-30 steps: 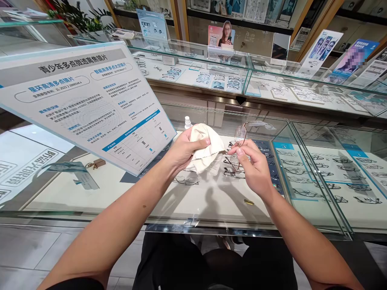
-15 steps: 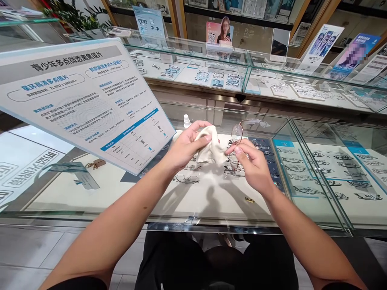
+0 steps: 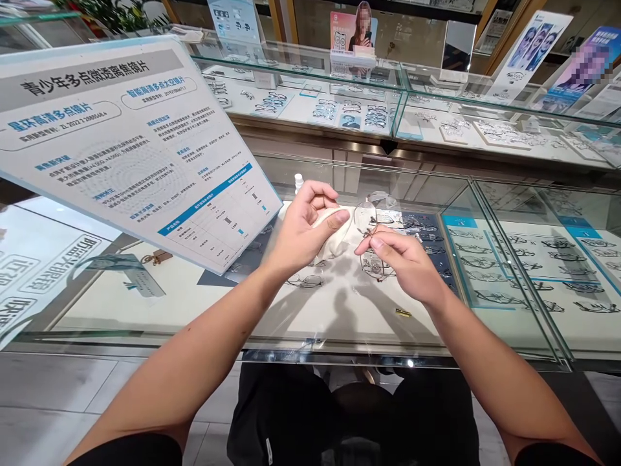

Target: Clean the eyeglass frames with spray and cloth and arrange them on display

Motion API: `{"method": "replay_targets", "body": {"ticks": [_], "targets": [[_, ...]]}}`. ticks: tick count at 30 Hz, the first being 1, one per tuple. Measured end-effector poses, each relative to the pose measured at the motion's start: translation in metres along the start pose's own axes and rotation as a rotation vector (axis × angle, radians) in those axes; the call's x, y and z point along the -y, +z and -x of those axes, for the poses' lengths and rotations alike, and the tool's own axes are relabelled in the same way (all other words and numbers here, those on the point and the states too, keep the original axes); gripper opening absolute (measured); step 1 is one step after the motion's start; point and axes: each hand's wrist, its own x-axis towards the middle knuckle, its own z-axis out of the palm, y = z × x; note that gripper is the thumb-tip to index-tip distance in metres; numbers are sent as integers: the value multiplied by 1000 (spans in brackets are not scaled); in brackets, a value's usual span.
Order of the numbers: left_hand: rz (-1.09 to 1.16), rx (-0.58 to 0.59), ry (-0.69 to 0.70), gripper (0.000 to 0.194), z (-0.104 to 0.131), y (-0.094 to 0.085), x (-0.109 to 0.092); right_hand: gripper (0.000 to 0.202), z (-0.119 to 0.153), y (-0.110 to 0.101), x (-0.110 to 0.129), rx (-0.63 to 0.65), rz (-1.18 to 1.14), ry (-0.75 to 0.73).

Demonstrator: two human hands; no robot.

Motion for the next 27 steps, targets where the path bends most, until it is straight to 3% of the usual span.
{"method": "replay_targets", "body": {"ticks": [3, 8, 13, 16, 20, 27], "targets": [[-64, 1, -4, 57, 6, 4, -3, 42, 1, 3, 2, 60, -16, 26], [-225, -4, 88, 48, 13, 6, -1, 44, 3, 4, 6, 107, -17, -21], [-501, -244, 389, 60, 8, 2, 7, 49, 4, 3, 10, 120, 14, -55], [-623, -347, 416, 69, 11, 3, 5, 49, 5, 4, 11, 121, 19, -62], [-679, -288, 411, 73, 21, 11, -2, 46, 7, 7, 14, 92, 14, -92], [-675, -212, 341, 49, 32, 21, -4, 47, 9, 10, 17, 74, 19, -95]]}}
